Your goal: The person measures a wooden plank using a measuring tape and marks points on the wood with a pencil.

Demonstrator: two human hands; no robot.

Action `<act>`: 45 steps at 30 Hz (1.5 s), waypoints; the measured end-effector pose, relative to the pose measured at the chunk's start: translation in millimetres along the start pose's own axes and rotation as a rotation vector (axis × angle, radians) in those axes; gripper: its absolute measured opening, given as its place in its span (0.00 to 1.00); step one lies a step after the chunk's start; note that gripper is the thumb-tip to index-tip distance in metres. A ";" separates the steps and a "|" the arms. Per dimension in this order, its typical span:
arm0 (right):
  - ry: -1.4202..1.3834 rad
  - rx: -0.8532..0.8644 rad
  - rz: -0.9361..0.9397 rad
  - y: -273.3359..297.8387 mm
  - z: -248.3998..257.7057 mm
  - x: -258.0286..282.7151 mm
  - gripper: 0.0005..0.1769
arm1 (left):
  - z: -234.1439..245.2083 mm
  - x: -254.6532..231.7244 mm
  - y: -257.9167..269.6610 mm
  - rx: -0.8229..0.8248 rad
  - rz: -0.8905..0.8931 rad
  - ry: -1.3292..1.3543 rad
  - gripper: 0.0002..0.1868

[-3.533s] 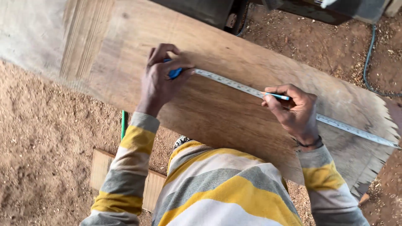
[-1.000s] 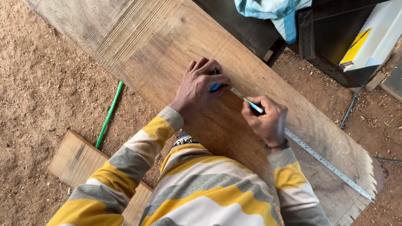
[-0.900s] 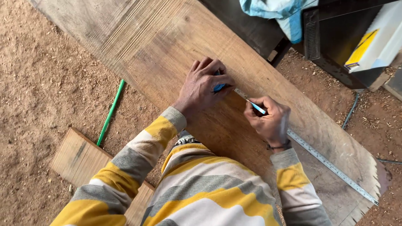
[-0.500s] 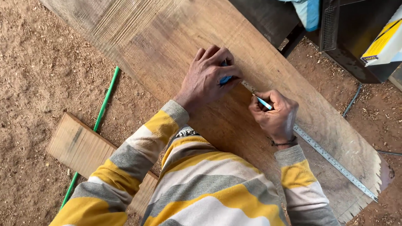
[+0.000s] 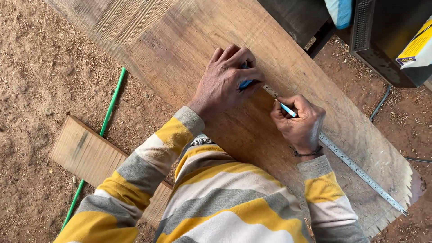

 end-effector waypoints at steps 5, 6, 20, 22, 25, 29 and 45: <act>0.031 0.017 0.021 -0.2 -0.3 0.1 0.10 | -1.0 0.9 0.5 -0.003 -0.014 -0.014 0.08; 0.055 0.029 0.031 -0.8 0.2 0.3 0.10 | -1.3 1.1 0.5 -0.002 -0.013 -0.016 0.08; 0.123 0.012 0.045 -0.5 -0.4 2.9 0.11 | -0.6 -0.6 1.8 -0.008 0.000 -0.005 0.07; 0.143 -0.006 0.067 -1.6 -0.5 2.5 0.11 | -0.3 0.4 0.6 0.007 0.003 0.015 0.07; -0.053 -0.033 0.009 3.0 -1.1 -6.2 0.08 | 1.0 -2.2 -0.1 -0.017 -0.012 -0.009 0.08; -0.255 -0.368 0.015 20.1 30.0 -28.9 0.06 | 2.1 -3.1 0.1 -0.015 -0.004 0.010 0.08; -0.139 -0.229 -0.298 136.9 85.6 -39.8 0.05 | -3.0 -7.9 -5.1 0.012 -0.014 -0.054 0.08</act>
Point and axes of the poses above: each hand's wrist, its own y-axis away from the middle knuckle, its own z-axis out of the back of the hand, x = y × z, the point moved 6 cm from there along -y, towards the middle knuckle, and after that the axes turned 7 degrees about z, right-handed, at the moved point
